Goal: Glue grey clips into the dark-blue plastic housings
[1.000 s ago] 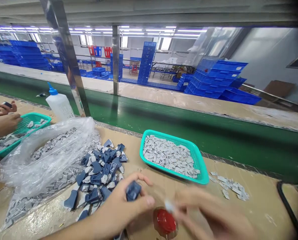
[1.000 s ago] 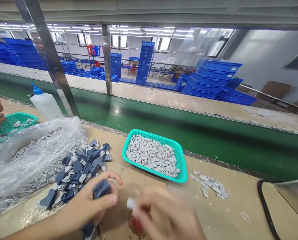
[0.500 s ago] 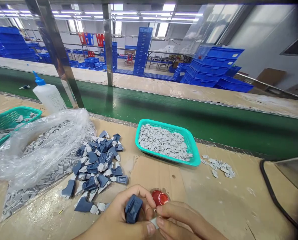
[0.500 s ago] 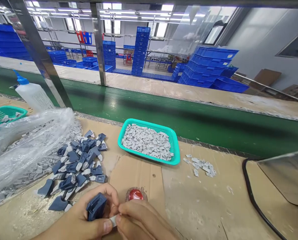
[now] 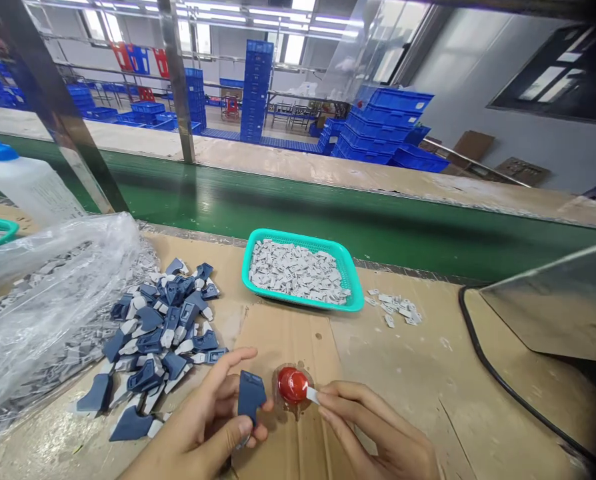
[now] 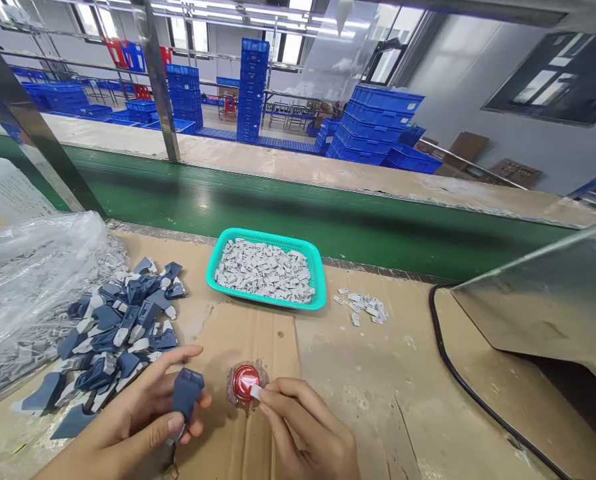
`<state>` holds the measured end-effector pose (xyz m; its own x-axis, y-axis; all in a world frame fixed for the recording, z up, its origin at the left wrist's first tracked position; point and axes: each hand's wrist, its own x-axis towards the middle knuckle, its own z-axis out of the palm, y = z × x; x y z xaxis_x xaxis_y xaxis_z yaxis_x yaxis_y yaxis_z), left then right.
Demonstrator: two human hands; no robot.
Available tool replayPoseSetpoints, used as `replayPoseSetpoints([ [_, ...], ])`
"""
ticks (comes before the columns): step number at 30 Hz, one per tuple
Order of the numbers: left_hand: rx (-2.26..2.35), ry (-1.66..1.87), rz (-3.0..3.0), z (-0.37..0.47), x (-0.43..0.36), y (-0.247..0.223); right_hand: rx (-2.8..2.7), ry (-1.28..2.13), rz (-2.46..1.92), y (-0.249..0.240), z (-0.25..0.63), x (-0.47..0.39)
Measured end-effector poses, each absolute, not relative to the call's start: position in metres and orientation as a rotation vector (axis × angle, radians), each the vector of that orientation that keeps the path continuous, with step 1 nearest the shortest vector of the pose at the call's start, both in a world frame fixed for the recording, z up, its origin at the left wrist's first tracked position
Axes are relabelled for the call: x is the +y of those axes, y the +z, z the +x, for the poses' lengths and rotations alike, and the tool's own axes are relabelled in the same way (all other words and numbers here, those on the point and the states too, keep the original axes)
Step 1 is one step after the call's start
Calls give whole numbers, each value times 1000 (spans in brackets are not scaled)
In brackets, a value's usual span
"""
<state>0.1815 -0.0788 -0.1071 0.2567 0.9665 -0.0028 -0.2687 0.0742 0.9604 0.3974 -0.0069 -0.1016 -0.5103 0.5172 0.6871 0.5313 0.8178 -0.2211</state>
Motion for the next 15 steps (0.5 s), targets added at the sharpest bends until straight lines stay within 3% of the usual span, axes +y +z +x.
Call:
replayPoseSetpoints([
  [15,1363,1001,1660,179,-73,-104,-2109,-6,-757,-103,384,-10],
])
